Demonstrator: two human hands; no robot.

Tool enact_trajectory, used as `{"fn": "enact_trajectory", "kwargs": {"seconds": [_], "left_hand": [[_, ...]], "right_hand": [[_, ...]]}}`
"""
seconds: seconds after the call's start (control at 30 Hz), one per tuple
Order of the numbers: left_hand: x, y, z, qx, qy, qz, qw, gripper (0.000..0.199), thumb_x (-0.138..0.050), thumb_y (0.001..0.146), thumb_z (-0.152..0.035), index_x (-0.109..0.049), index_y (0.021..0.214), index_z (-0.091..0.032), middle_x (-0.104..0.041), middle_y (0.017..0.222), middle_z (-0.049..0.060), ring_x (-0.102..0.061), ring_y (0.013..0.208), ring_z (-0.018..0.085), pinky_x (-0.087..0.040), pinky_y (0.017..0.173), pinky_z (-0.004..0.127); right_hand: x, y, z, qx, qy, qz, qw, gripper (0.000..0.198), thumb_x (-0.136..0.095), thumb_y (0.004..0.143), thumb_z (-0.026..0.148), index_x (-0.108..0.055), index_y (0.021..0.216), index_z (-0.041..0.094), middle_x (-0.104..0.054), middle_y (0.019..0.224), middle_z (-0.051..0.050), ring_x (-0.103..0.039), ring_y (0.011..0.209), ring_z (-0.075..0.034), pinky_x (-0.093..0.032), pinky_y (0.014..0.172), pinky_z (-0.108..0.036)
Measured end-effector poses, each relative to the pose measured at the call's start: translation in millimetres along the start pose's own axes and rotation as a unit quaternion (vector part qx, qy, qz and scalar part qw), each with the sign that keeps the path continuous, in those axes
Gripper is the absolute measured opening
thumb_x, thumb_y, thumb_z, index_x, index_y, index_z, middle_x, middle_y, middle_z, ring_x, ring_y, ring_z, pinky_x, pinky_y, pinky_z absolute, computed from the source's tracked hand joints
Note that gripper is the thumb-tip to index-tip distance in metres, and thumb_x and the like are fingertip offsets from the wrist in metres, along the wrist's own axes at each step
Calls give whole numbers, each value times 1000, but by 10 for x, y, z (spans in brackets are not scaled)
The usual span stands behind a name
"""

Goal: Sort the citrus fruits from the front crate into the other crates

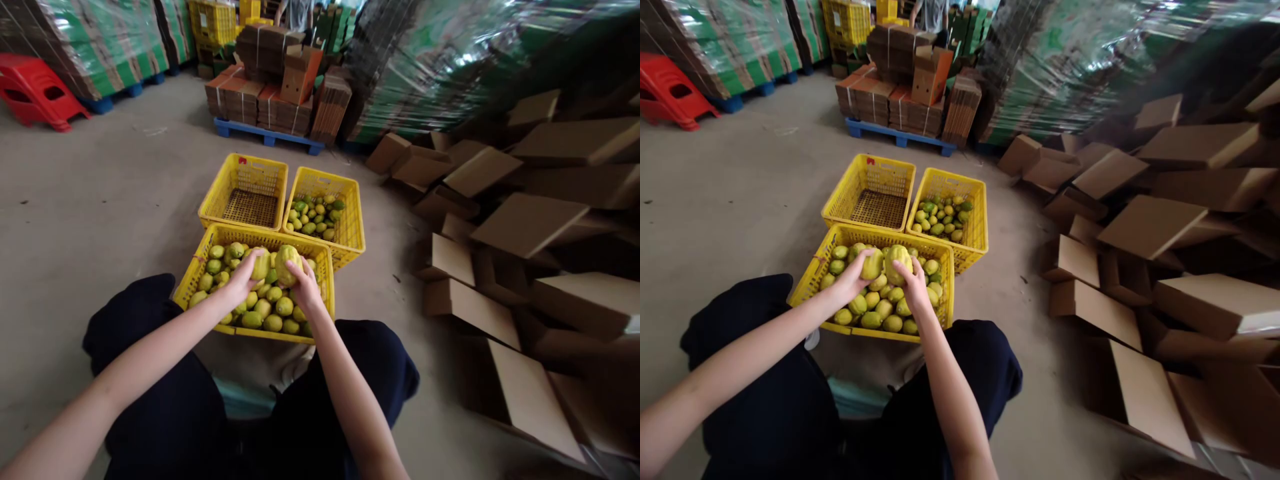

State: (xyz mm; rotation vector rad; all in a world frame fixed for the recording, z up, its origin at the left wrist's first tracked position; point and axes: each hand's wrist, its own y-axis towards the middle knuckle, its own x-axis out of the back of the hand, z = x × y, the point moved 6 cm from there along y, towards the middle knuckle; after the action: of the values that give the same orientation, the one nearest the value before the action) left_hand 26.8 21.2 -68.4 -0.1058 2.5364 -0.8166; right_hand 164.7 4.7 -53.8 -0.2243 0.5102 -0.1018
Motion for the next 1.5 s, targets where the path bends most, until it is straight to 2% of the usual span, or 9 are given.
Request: {"fn": "enact_trajectory", "kwargs": {"seconds": [0.2, 0.4, 0.67, 0.87, 1.07, 1.17, 1.3, 1.4, 1.5], "left_hand": [[-43, 13, -71, 50, -80, -12, 995, 17, -57, 90, -37, -63, 87, -21, -72, 78, 4, -71, 81, 20, -58, 66, 28], [-142, -5, -149, 60, -177, 62, 981, 27, -46, 88, -33, -66, 92, -15, -70, 75, 6, -69, 69, 19, -59, 69, 32], [-141, 7, -396, -104, -45, 188, 976, 37, -54, 80, -43, -66, 61, -13, -63, 56, 5, -61, 54, 16, -51, 54, 27], [-203, -208, -540, -287, 173, 255, 907, 38, -55, 83, -40, -73, 61, -15, -71, 62, 5, -64, 61, 17, -50, 67, 28], [-252, -351, -584, -329, 227, 313, 862, 38, -55, 86, -40, -76, 67, -14, -74, 70, 7, -67, 68, 19, -49, 70, 29], [-275, -315, -553, -284, 184, 302, 891, 37, -59, 82, -41, -72, 61, -13, -70, 63, 7, -65, 64, 19, -51, 68, 29], [-240, -186, -390, -70, -53, 223, 971, 36, -51, 85, -42, -71, 77, -14, -66, 62, 5, -63, 57, 16, -53, 57, 27], [-172, -139, -248, 77, -222, 128, 964, 36, -40, 94, -38, -68, 101, -16, -68, 75, 5, -66, 63, 14, -56, 57, 24], [-103, -90, -210, 114, -268, 74, 954, 38, -39, 97, -40, -63, 110, -15, -67, 78, 7, -68, 68, 15, -59, 58, 25]], "right_hand": [[117, 66, -132, -53, 82, -55, 994, 28, -70, 73, 46, -67, 87, 22, -73, 82, -4, -71, 92, -26, -61, 71, -36], [97, 83, -2, -48, 125, 9, 991, 31, -66, 78, 49, -69, 93, 22, -76, 92, -5, -69, 105, -28, -60, 85, -43], [-11, 27, -138, -25, 110, 52, 992, 45, -66, 75, 64, -68, 80, 20, -71, 70, -5, -72, 87, -27, -59, 75, -39], [-58, -117, -17, 140, -43, 4, 989, 38, -63, 77, 58, -69, 63, 23, -67, 65, -3, -68, 77, -25, -55, 79, -39], [19, -181, 85, 213, -97, -3, 972, 27, -63, 77, 48, -74, 66, 24, -71, 73, -4, -67, 78, -24, -52, 81, -39], [39, -139, 80, 176, -54, -37, 982, 35, -63, 76, 52, -71, 66, 20, -70, 71, -4, -68, 78, -24, -54, 80, -37], [72, -64, -104, -24, 99, -134, 986, 42, -54, 85, 60, -66, 79, 20, -68, 68, -1, -71, 78, -22, -59, 75, -35], [31, -59, -189, -134, 154, -152, 967, 44, -41, 95, 56, -64, 90, 19, -70, 72, -2, -71, 73, -21, -60, 65, -34], [-36, -45, -190, -188, 178, -114, 959, 42, -40, 97, 52, -63, 95, 18, -70, 73, -4, -69, 65, -20, -57, 51, -29]]}}
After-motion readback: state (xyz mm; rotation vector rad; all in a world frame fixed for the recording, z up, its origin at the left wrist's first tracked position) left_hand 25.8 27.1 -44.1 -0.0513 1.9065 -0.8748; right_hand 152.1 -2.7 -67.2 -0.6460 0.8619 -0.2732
